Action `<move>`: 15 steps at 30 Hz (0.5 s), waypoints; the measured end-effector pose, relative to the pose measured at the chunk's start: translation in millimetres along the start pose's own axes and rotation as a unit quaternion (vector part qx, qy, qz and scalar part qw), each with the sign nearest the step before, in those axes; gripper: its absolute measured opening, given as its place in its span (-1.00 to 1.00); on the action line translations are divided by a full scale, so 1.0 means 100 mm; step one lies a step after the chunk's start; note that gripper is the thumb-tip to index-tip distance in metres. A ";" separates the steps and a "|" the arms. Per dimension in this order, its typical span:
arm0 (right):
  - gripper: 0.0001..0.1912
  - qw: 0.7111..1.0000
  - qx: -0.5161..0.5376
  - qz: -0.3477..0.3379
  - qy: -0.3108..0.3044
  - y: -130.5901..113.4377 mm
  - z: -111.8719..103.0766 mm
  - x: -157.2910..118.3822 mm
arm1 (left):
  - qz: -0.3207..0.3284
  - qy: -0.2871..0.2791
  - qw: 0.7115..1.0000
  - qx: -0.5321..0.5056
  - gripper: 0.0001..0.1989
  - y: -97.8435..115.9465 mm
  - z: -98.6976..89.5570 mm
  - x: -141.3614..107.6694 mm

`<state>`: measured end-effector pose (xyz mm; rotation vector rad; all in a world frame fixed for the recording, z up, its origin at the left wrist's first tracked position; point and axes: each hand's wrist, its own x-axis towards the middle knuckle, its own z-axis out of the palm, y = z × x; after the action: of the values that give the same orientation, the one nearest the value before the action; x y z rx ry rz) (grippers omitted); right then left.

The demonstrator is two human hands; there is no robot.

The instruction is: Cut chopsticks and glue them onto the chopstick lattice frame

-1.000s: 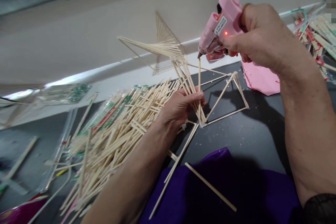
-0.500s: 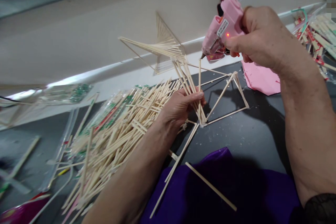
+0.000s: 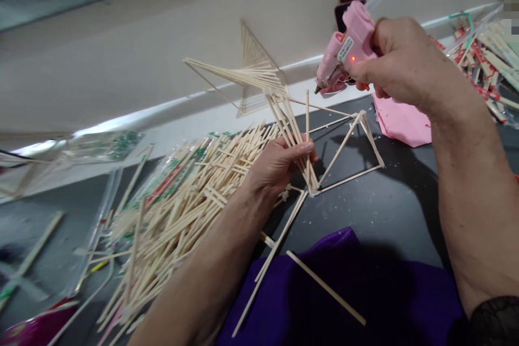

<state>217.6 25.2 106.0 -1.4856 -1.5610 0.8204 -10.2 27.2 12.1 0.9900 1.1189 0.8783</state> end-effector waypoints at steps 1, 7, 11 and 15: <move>-0.90 1.000 -0.025 -0.011 0.015 0.02 0.00 0.01 | -0.002 0.001 1.000 -0.003 -0.66 0.00 0.00 0.00; -0.90 0.988 0.134 -0.053 0.048 0.18 0.03 0.10 | -0.004 0.007 1.000 -0.013 -0.67 0.00 0.01 0.01; -0.83 0.955 0.292 -0.043 0.025 0.30 0.02 0.19 | -0.007 0.014 1.000 -0.019 -0.64 -0.01 -0.01 0.03; -0.85 0.933 0.359 -0.013 0.015 0.47 0.00 0.24 | -0.004 0.012 1.000 -0.012 -0.64 -0.01 -0.02 0.05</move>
<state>239.6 53.4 67.3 -0.9261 -1.0698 1.1835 -10.8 31.8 9.1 0.9567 1.1301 0.8978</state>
